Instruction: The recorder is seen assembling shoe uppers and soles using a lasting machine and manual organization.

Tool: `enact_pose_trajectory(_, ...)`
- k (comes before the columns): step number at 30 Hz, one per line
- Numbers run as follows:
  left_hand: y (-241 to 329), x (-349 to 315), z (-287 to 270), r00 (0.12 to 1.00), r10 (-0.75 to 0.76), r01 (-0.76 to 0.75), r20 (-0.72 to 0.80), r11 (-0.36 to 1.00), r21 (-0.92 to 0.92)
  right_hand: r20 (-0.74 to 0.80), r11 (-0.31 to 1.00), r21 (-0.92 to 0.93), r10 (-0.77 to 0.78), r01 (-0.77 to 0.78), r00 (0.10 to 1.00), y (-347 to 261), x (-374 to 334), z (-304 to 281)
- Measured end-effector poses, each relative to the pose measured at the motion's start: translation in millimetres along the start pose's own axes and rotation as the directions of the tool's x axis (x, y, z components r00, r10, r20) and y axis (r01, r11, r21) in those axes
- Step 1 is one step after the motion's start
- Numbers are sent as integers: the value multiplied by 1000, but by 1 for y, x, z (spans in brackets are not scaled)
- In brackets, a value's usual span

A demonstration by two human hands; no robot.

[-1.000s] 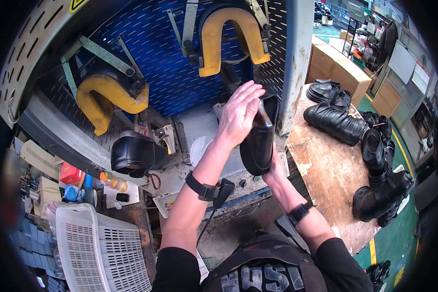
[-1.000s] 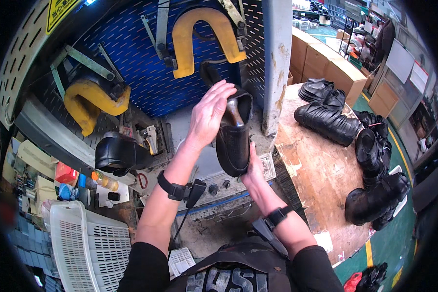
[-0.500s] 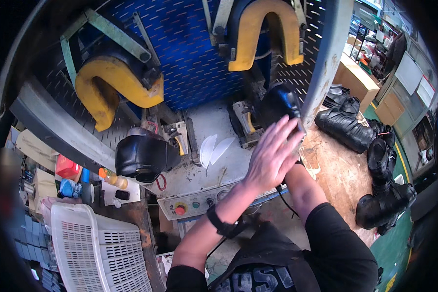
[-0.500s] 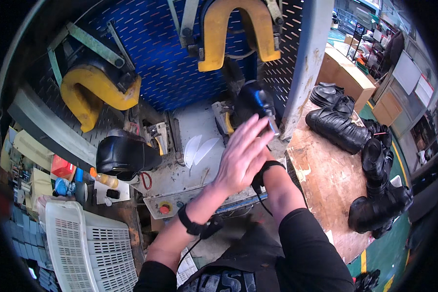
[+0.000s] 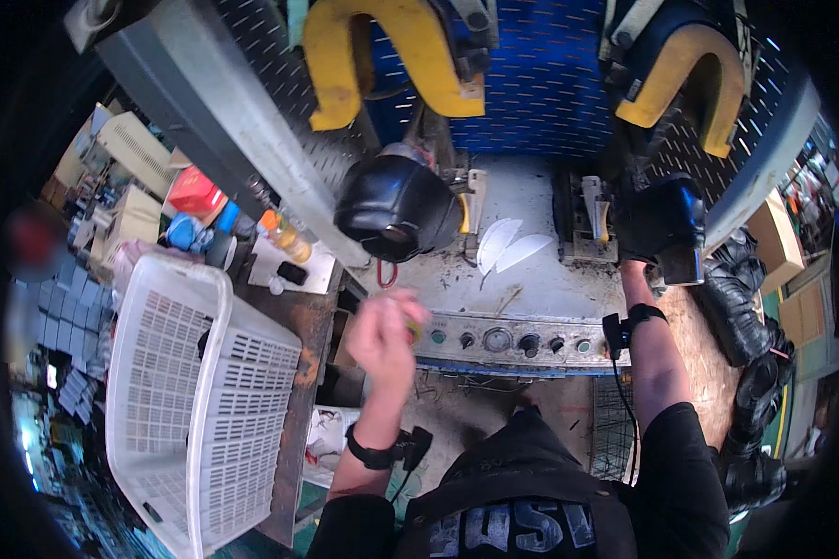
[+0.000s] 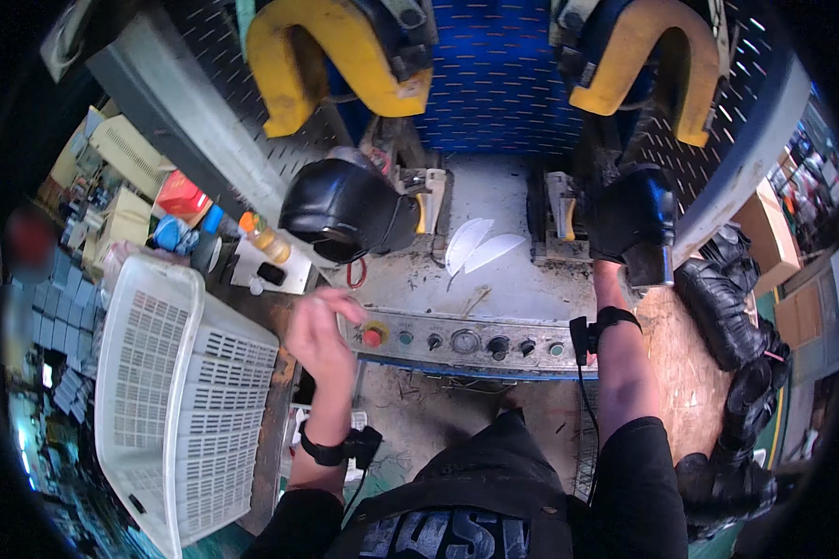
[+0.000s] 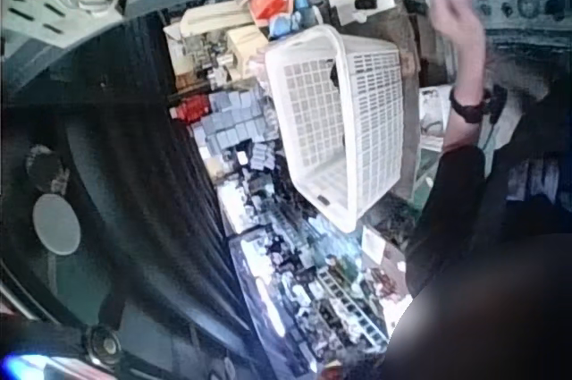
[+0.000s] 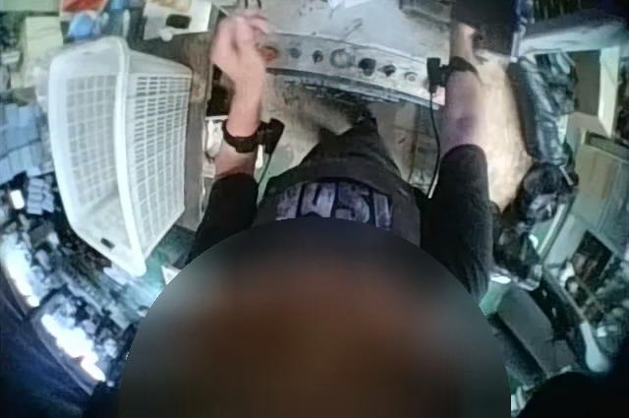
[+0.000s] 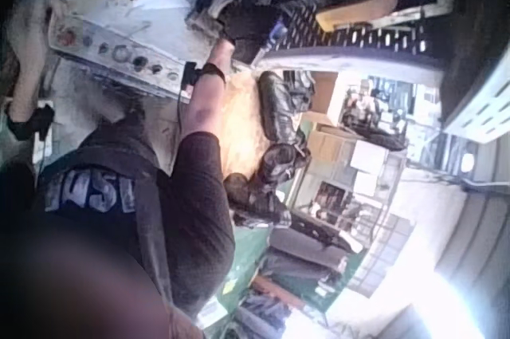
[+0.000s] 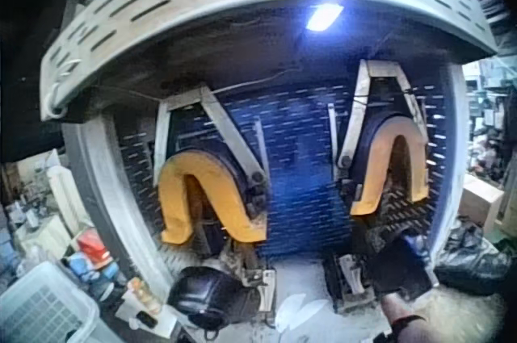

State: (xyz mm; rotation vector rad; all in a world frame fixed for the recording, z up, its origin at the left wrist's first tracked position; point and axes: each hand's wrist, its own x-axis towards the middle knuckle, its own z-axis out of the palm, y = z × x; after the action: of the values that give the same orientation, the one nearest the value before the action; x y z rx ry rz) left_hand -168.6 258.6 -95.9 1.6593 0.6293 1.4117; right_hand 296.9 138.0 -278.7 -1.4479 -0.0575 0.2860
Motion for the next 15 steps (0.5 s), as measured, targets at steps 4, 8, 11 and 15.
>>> enact_pose_trajectory(4,-1,38,-28,975,46,-70,-217,992,-105,28,1000,-22,-12,13,1000,12,10,-16)
enact_pose_trajectory(8,11,59,-31,987,9,-16,-161,999,-44,27,999,-19,-40,40,999,31,-5,-38)
enact_pose_trajectory(11,4,77,-36,997,-14,29,-73,978,204,24,998,-20,-51,51,998,30,6,-9)
enact_pose_trajectory(15,-1,89,-28,992,-123,125,-22,977,173,13,996,-22,-88,88,996,50,1,-41)
